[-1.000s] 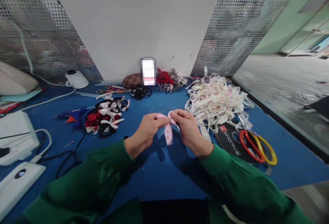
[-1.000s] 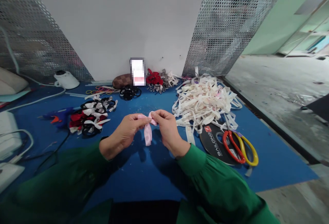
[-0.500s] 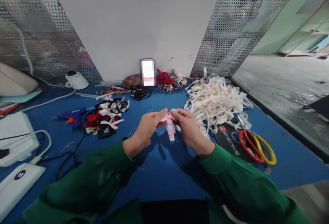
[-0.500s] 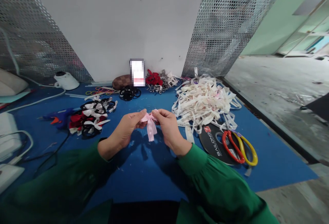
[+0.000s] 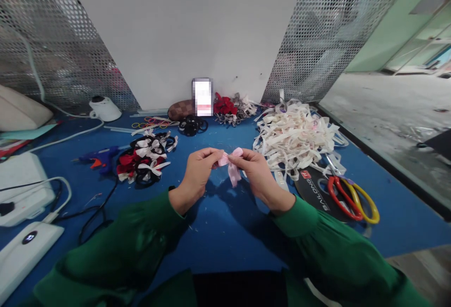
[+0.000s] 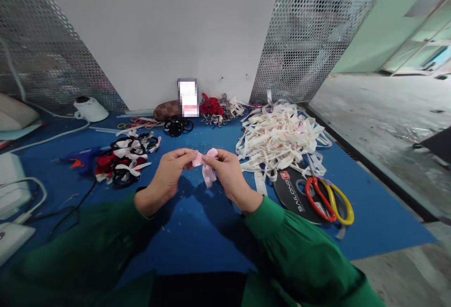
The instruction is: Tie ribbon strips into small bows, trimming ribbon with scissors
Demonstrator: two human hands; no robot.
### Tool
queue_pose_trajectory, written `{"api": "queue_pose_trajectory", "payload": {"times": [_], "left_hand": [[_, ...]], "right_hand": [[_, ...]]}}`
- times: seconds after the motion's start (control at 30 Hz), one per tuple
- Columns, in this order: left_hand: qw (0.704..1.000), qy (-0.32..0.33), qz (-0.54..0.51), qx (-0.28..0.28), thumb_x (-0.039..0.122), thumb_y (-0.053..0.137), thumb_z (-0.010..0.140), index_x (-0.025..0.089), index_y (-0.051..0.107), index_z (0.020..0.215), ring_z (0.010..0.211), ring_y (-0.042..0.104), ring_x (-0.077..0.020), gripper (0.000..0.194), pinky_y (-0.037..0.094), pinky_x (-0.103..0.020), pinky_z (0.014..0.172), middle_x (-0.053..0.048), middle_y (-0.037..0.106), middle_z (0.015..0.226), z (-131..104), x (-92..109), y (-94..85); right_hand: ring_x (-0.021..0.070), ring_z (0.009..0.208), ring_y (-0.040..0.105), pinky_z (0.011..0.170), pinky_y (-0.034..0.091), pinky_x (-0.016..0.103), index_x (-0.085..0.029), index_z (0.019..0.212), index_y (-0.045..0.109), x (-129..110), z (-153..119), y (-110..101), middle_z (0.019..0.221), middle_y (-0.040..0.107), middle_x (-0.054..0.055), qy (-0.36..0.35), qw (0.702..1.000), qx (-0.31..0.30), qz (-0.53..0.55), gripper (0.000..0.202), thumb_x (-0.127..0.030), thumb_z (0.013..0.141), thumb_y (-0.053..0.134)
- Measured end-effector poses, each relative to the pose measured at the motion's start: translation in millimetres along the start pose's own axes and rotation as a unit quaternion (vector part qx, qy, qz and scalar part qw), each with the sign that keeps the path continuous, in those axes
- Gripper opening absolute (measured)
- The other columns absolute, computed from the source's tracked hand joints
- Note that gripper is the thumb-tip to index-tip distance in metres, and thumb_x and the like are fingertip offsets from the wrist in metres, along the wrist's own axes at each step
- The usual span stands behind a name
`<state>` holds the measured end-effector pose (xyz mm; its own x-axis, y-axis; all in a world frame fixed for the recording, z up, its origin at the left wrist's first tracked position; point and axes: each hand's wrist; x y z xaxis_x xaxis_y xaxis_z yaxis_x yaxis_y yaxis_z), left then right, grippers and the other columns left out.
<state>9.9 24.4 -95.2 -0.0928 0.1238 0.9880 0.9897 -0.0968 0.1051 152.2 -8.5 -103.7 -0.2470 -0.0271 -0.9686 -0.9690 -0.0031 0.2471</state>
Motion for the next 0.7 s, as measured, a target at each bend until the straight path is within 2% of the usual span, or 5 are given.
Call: {"api": "queue_pose_trajectory", "payload": {"times": [0.1, 0.2, 0.37, 0.53, 0.7], "left_hand": [[0.999, -0.021, -0.022, -0.017, 0.036, 0.082, 0.063, 0.017, 0.074, 0.063, 0.065, 0.054, -0.014, 0.021, 0.041, -0.027, 0.065, -0.002, 0.067, 0.067, 1.5, -1.7, -0.8], [0.999, -0.031, -0.03, -0.032, 0.037, 0.083, 0.063, 0.016, 0.074, 0.064, 0.063, 0.052, -0.0126, 0.023, 0.039, -0.026, 0.063, -0.001, 0.065, 0.065, 2.8, -2.2, -1.1], [0.997, -0.044, -0.035, -0.05, 0.059, 0.073, 0.074, 0.015, 0.076, 0.075, 0.066, 0.056, -0.0153, 0.044, 0.041, -0.028, 0.064, -0.005, 0.067, 0.07, 1.6, 1.2, -1.9], [0.999, -0.015, -0.018, -0.043, 0.041, 0.086, 0.066, 0.015, 0.077, 0.078, 0.065, 0.052, -0.0121, 0.03, 0.041, -0.026, 0.065, -0.002, 0.068, 0.072, -0.8, -1.2, -0.1], [0.999, -0.024, -0.041, -0.023, 0.032, 0.084, 0.064, 0.014, 0.076, 0.071, 0.062, 0.049, -0.0107, 0.021, 0.038, -0.025, 0.063, -0.002, 0.066, 0.068, 0.5, -2.4, 1.2]], "right_hand": [[0.0102, 0.041, 0.044, 0.04, 0.032, 0.025, -0.019, 0.063, 0.062, -0.6, -1.8, 0.9, 0.051, 0.057, -0.003, 0.024, 1.0, -0.013, 0.012, 0.031, -0.044, 0.072, 0.08], [0.0103, 0.04, 0.043, 0.04, 0.03, 0.026, -0.02, 0.063, 0.063, -1.2, -2.0, 0.8, 0.05, 0.056, -0.003, 0.021, 1.0, -0.016, 0.014, 0.03, -0.043, 0.074, 0.078], [0.0102, 0.043, 0.042, 0.045, 0.03, 0.027, -0.021, 0.062, 0.059, -1.3, 2.5, -3.5, 0.05, 0.054, -0.004, -0.01, 0.999, 0.042, -0.001, 0.033, -0.044, 0.074, 0.079], [0.0108, 0.052, 0.044, 0.049, 0.032, 0.026, -0.019, 0.063, 0.062, 2.9, 6.3, -5.0, 0.058, 0.056, -0.003, -0.009, 0.998, 0.068, -0.001, 0.033, -0.045, 0.07, 0.082], [0.0118, 0.06, 0.05, 0.06, 0.04, 0.027, -0.017, 0.065, 0.066, 4.7, 6.8, -3.3, 0.064, 0.06, -0.002, 0.002, 0.998, 0.062, 0.026, 0.029, -0.042, 0.069, 0.082]]}}
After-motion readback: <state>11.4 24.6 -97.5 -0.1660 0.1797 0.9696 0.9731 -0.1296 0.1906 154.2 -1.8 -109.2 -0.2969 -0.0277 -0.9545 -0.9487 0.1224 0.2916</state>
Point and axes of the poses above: each hand's wrist, its own z-axis towards the middle knuckle, its own y-axis out of the palm, x = y × z
